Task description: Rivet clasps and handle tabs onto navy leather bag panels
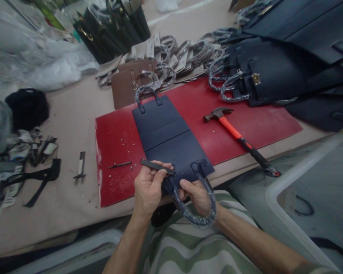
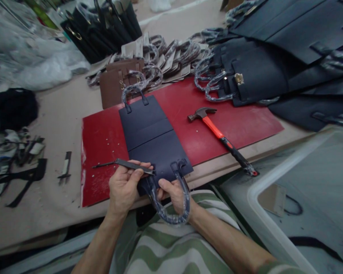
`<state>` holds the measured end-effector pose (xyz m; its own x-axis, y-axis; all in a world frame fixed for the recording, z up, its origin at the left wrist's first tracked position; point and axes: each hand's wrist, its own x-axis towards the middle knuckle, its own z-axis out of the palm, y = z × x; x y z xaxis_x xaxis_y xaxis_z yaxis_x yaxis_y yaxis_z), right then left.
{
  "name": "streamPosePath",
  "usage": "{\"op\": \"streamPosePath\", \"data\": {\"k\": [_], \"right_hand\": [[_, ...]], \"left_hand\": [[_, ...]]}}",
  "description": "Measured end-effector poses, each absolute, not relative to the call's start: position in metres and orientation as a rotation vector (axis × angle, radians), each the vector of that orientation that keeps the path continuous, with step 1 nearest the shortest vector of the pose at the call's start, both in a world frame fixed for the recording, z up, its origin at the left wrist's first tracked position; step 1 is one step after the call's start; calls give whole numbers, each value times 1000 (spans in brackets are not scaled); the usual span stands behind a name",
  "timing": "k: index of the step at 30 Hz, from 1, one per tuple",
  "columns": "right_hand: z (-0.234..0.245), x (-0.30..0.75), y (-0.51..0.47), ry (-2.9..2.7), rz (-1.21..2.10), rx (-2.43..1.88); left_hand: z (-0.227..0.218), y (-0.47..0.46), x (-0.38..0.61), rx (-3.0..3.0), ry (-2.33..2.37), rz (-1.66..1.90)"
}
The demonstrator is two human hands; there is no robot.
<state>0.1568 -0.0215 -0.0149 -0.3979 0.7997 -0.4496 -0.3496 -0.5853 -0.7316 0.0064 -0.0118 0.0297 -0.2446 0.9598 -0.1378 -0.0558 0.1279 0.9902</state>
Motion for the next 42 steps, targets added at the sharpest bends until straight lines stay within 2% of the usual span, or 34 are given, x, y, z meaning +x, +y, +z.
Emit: {"op": "streamPosePath", "data": {"k": [11, 31, 42], "right_hand": [[-16, 153, -17, -721, 2061, -1063], [-20, 152, -15, -720, 2102, -1071], [-19, 149, -17, -823, 2013, -1110]], "left_hand": [[35, -15, 8, 1092, 1500, 1302], [15, -18, 7, 1234, 1465, 1385], [11, -19, 8, 1802, 1590, 1357]]}}
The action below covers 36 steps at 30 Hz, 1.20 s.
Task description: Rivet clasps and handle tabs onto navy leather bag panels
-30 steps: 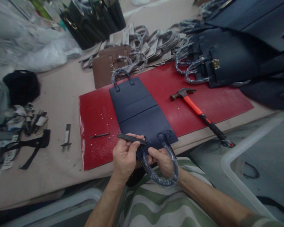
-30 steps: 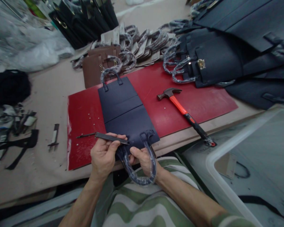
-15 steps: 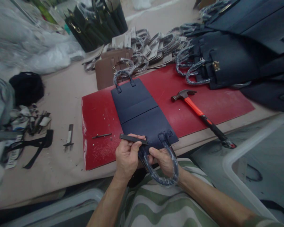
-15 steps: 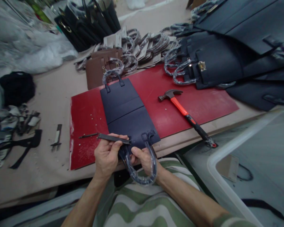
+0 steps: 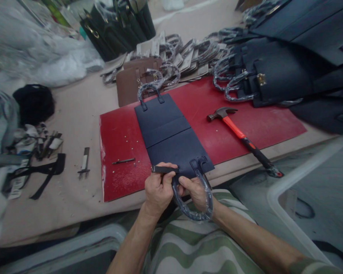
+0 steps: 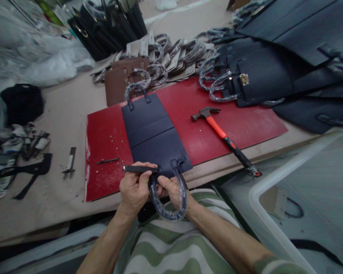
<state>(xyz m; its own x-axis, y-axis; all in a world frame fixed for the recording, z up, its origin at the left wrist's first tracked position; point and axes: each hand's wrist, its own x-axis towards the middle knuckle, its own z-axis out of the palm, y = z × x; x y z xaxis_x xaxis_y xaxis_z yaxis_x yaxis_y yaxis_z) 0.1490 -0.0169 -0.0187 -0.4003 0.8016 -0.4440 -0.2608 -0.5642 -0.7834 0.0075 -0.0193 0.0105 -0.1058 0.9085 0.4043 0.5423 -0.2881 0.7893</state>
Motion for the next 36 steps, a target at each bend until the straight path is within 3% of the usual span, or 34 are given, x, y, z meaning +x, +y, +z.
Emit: {"op": "streamPosePath", "data": {"k": [13, 23, 26, 32, 36], "right_hand": [[-24, 145, -15, -1140, 1948, -1387], [-22, 238, -30, -1614, 1724, -1536], [-2, 274, -8, -1677, 1377, -1636], [24, 309, 56, -1897, 264, -1719], [26, 314, 91, -2122, 29, -2027]], "left_hand": [[4, -9, 3, 1947, 1583, 1292], [-13, -13, 3, 2204, 1523, 1305], [-11, -12, 4, 2169, 1539, 1297], [-9, -11, 6, 2169, 1528, 1267], [-12, -11, 6, 2169, 1503, 1267]]}}
